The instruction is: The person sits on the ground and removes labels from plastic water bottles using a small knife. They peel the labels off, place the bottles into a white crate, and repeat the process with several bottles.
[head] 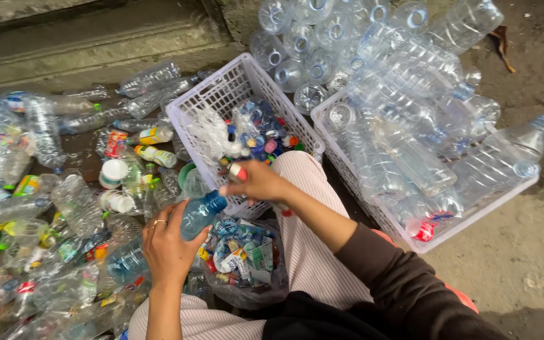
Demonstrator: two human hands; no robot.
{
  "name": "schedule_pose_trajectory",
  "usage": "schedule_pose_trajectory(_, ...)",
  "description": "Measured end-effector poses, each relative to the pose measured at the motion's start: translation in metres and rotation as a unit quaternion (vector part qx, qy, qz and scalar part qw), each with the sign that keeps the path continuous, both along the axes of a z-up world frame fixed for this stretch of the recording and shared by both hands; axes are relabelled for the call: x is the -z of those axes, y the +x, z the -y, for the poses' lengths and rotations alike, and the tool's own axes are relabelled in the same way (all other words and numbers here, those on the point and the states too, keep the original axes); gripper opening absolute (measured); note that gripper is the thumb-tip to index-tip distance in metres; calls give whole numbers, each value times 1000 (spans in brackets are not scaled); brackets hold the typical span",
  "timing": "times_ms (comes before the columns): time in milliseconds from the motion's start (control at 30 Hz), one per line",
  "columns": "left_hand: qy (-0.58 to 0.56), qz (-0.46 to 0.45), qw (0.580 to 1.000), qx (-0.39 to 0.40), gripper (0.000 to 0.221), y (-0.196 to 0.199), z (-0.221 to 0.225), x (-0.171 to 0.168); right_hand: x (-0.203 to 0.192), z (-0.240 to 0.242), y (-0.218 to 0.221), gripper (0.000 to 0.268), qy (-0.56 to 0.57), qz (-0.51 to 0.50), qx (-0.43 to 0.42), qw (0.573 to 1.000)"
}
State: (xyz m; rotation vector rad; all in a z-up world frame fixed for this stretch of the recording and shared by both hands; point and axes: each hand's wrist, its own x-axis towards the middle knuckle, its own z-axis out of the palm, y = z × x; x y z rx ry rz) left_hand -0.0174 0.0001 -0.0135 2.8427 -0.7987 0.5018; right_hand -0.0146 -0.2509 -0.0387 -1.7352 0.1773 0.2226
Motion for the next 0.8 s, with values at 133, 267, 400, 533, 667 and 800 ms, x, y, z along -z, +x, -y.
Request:
schedule_pose_trajectory(133, -90, 24, 993, 69, 69, -15, 29, -17, -23, -7, -50, 36, 123, 124, 1, 985)
schedule_pose_trajectory(267, -126, -6, 984, 125, 91, -20, 48, -26, -48, 33, -80, 51, 58, 242, 71, 966)
schedule_pose_trajectory(400, -206, -27, 972, 114, 87, -20, 35, -35, -112, 124, -132, 51, -6, 284, 165, 944)
schedule_pose_trajectory(533, -225, -44, 973, 34, 71, -23, -19, -30, -164, 214, -195, 59, -322, 399, 197, 836)
schedule_pose_trajectory(667, -226, -49, 973, -25, 64, -28, -104, 14, -160, 298, -204, 37, -393, 152, 213, 882)
schedule_pose_trajectory(800, -232, -27, 969, -84, 62, -44, -179, 46, -123, 348, -191, 48, -587, 213, 138, 769)
